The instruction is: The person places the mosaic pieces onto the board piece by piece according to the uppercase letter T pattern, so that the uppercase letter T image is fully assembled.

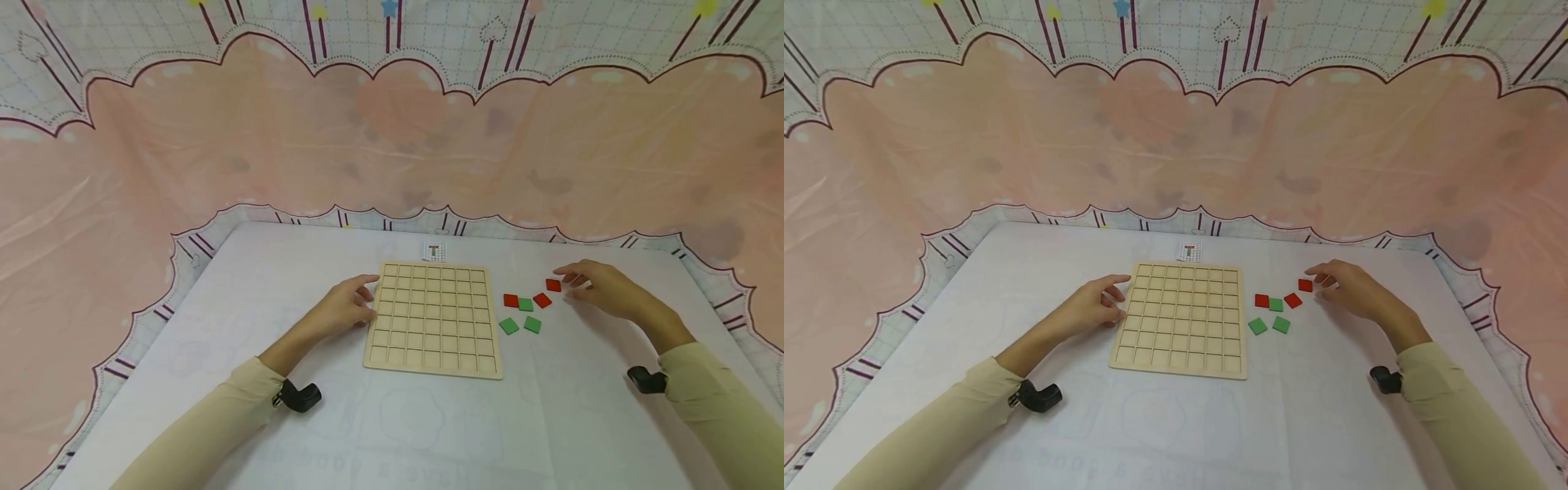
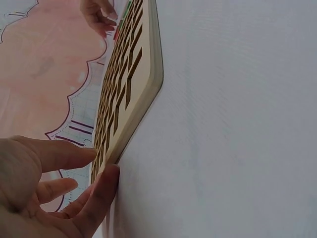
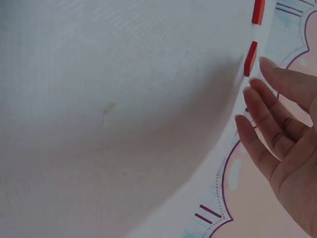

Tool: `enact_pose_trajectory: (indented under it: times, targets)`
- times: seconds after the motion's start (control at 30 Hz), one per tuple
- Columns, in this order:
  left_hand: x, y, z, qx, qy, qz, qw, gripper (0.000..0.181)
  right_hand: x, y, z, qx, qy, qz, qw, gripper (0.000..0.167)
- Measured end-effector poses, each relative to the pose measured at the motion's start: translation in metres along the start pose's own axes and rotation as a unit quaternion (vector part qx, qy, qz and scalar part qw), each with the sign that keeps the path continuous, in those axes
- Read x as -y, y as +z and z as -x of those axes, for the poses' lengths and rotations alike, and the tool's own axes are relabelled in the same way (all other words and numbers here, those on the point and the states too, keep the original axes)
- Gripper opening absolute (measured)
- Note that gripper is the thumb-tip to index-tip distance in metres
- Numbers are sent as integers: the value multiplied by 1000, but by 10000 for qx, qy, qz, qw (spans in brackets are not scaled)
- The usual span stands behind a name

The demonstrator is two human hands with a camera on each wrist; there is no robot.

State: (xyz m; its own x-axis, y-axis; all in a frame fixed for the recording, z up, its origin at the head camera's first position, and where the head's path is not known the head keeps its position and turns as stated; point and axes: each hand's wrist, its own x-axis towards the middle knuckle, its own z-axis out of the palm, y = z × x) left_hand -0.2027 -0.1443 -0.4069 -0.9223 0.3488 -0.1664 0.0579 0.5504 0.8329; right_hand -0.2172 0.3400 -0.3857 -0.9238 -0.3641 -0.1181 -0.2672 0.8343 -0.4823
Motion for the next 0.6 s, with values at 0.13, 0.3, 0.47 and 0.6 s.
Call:
enact_pose_trajectory:
  times: [0.13,0.3,0.47,0.6]
  targets:
    - [2,1,-4,9,-57,7,10000,70,-3,3,-4,46,23,-57,10000,45]
    - [3,2,-7,18,-110,68,9999,65,-8,7,-8,77,83,-112,9999,42]
    - [1,3,-7,11,-185,64,9998,64,-9,8,-11,41,70,-83,9999,41]
    - [-1,3,-8,15,-238,16,9997,64,-9,9,-12,20,72,-71,9999,41]
